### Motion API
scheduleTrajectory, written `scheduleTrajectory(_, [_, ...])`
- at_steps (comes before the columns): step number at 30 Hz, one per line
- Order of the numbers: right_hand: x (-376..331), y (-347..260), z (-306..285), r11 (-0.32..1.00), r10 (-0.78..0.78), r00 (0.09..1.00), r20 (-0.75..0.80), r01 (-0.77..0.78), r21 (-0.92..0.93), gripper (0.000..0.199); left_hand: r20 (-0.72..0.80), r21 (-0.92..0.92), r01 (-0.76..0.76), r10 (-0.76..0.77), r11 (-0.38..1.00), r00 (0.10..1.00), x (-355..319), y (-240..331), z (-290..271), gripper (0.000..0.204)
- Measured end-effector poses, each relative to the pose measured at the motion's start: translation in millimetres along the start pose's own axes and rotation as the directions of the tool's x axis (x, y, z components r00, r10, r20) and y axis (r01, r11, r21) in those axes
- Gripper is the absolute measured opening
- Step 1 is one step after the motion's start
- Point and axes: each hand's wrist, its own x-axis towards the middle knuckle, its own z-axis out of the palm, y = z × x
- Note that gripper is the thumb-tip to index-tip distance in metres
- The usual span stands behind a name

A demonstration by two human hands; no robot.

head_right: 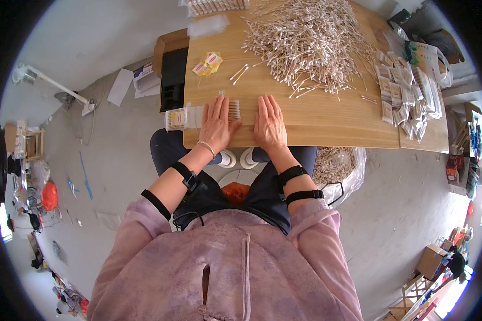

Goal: Gathering and aligning cotton swabs to place them into small plastic bags.

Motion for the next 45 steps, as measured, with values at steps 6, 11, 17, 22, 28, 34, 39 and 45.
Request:
scheduleTrajectory(6, [-1,-26,8,0.993,-0.036,0.999,-0.010,0.034,-0.111,0.058,-0.240,-0.769,-0.021,-0.258,0.639,0.936,1,-18,0,0.060])
scheduleTrajectory(11, [16,-72,30,0.952,-0.196,0.942,0.272,0.248,-0.176,0.069,-0.243,-0.924,-0.068,-0.440,0.377,0.865,5,-23,1,0.058])
scheduleTrajectory(17, [24,-69,40,0.905,-0.178,0.937,0.301,0.276,-0.323,0.077,-0.184,-0.958,-0.059,-0.442,0.280,0.878,0,-28,10,0.062])
scheduleTrajectory(22, [17,-72,44,0.919,-0.160,0.942,0.294,0.251,-0.305,0.072,-0.190,-0.965,-0.087,-0.433,0.248,0.881,1,-31,9,0.066])
scheduleTrajectory(28, [30,-71,37,0.980,-0.137,0.951,0.276,0.171,-0.105,0.077,-0.206,-0.969,-0.121,-0.430,0.217,0.879,3,-33,11,0.068])
scheduleTrajectory(34, [46,-59,38,0.993,-0.113,0.976,0.188,0.118,-0.014,0.088,-0.211,-0.973,-0.150,-0.409,0.176,0.888,3,-32,10,0.069])
scheduleTrajectory(39, [38,-46,46,0.940,-0.071,0.997,-0.032,0.078,0.334,0.071,-0.206,-0.961,-0.096,-0.436,0.261,0.876,6,-34,5,0.069])
scheduleTrajectory(45, [46,-45,48,0.733,0.317,0.948,-0.027,-0.227,0.641,0.045,-0.072,-0.997,-0.054,-0.386,0.058,0.920,17,-43,-4,0.075])
